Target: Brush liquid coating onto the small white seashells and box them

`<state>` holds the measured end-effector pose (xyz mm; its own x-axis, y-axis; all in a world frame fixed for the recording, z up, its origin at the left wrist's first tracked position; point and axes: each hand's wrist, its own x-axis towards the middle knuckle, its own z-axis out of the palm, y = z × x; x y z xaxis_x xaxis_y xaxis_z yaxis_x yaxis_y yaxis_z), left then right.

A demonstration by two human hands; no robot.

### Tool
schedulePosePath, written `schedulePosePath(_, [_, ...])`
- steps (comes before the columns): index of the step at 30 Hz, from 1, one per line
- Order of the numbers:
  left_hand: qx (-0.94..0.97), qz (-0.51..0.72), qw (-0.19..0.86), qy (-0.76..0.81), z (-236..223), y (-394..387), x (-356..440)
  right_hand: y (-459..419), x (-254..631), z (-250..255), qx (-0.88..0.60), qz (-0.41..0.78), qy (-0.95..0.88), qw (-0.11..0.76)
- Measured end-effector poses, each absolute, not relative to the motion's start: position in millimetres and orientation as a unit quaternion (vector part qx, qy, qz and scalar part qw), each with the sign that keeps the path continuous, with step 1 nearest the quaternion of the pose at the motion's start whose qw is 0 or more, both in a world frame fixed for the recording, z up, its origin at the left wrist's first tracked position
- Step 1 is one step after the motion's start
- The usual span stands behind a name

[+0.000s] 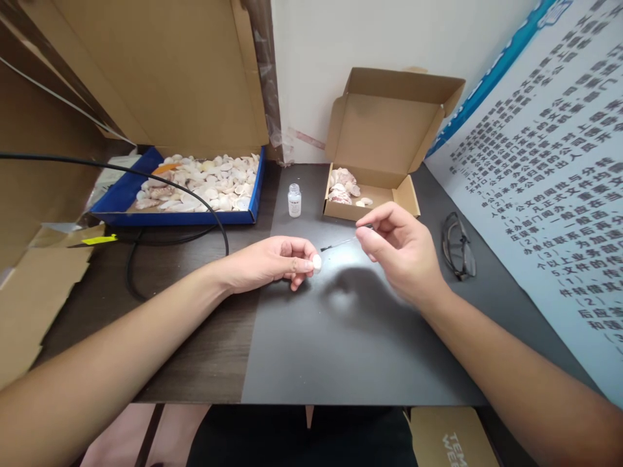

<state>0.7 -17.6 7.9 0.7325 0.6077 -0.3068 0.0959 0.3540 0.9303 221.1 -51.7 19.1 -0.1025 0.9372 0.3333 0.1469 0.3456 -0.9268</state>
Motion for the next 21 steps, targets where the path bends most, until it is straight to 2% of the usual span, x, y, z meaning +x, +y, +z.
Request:
schedulePosePath(14, [0.527,0.173,0.773,0.307,8.0,-18.0,0.3,-50.8,223.2,19.2,-0.434,0.388,-0.658,0.478])
schedulePosePath(18, [0.518,0.176,0.782,0.298,8.7,-18.1,0.6,-50.8,223.9,20.5,-0.453,0.356,-0.657,0.486])
schedulePosePath(21, [0.514,0.178,0.786,0.294,8.1,-17.6,0.4,-50.9,224.2,20.3,-0.416,0.401,-0.647,0.498])
